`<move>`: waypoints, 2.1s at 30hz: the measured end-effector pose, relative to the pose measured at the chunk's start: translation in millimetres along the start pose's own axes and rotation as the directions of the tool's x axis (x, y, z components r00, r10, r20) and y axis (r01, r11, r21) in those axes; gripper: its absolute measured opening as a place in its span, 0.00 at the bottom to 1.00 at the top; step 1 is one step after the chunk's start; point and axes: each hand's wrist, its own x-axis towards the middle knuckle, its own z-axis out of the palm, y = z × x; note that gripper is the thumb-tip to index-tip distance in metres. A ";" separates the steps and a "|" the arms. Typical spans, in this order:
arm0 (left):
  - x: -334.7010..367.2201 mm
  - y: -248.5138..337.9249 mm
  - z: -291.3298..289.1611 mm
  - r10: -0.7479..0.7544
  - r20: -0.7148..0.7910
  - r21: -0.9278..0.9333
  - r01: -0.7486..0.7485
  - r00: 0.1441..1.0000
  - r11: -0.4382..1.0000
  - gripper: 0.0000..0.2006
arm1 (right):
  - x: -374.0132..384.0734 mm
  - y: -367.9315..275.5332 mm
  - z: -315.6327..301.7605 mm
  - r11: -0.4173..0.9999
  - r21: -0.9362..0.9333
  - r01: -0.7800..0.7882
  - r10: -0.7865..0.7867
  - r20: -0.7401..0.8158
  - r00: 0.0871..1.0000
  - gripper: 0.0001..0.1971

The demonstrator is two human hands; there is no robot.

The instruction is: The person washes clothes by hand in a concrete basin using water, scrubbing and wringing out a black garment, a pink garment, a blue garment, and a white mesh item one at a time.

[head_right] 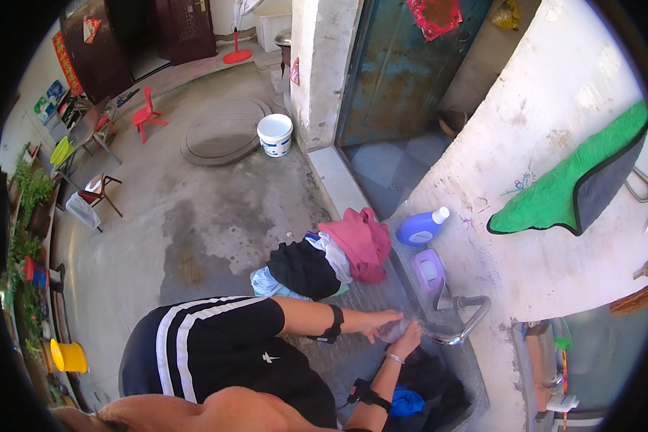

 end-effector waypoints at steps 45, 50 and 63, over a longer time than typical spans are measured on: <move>11.5 26.1 44.9 -0.083 0.137 -0.093 0.097 0.987 0.991 0.15 | -7.4 -7.7 -2.5 0.906 -0.380 0.186 -0.268 -0.176 0.947 0.11; 53.4 9.5 38.3 0.111 0.253 -0.374 -0.009 0.961 0.928 0.12 | -12.8 -27.4 1.0 0.677 -0.607 0.416 -0.510 0.022 0.860 0.13; 47.8 15.4 67.5 0.794 -0.026 0.790 -0.474 0.608 0.389 0.11 | 23.9 25.5 -15.3 0.959 -0.273 0.082 -0.178 -0.348 0.920 0.11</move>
